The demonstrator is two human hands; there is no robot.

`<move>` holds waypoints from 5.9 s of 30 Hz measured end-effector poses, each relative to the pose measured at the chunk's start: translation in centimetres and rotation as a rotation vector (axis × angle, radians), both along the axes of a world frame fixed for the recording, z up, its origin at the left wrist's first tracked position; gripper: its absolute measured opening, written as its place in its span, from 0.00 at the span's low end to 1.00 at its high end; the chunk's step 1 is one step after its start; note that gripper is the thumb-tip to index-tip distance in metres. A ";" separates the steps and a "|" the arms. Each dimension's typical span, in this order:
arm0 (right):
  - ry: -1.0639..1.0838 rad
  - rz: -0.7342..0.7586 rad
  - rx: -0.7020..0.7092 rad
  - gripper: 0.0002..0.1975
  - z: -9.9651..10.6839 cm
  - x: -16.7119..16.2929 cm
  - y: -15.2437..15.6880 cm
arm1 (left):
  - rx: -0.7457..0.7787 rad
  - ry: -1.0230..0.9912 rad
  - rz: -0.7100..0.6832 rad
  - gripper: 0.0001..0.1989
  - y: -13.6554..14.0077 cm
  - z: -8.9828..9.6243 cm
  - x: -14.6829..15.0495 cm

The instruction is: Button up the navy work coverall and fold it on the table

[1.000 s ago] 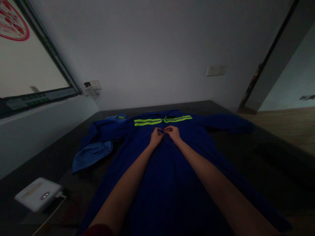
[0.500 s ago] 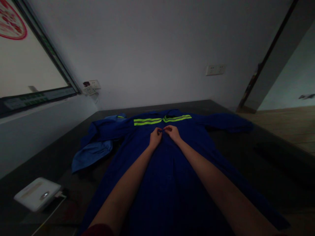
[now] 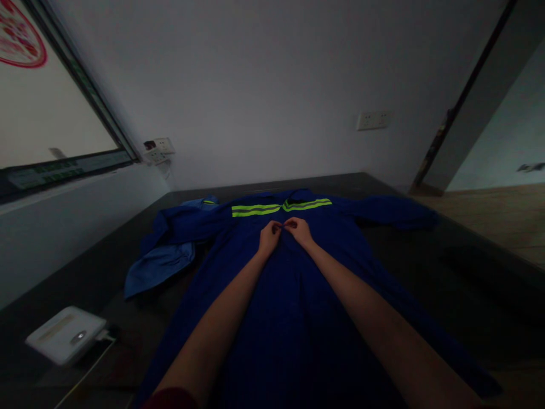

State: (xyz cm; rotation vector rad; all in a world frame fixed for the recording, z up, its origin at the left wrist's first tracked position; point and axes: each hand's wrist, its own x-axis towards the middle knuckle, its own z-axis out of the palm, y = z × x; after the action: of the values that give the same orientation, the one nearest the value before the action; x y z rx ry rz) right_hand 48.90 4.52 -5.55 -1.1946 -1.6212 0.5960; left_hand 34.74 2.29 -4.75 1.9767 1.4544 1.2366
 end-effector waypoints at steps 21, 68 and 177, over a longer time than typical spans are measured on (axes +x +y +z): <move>-0.321 -0.111 0.041 0.08 1.4 -0.3 -1.5 | 0.061 0.190 -0.001 0.14 -1.5 0.7 0.6; -0.799 0.003 -0.075 0.11 6.8 6.2 -11.5 | 0.037 0.706 -0.154 0.23 -8.1 3.0 -4.3; -0.370 0.064 0.033 0.13 3.3 1.4 -14.0 | -0.115 0.204 -0.181 0.07 -10.9 1.3 -0.7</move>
State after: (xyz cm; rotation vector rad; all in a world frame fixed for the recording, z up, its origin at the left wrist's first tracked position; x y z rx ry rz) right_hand 50.32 -9.44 -2.29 -1.2870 -1.9772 0.4004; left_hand 34.02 -8.56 -3.47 2.1516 1.3683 0.8771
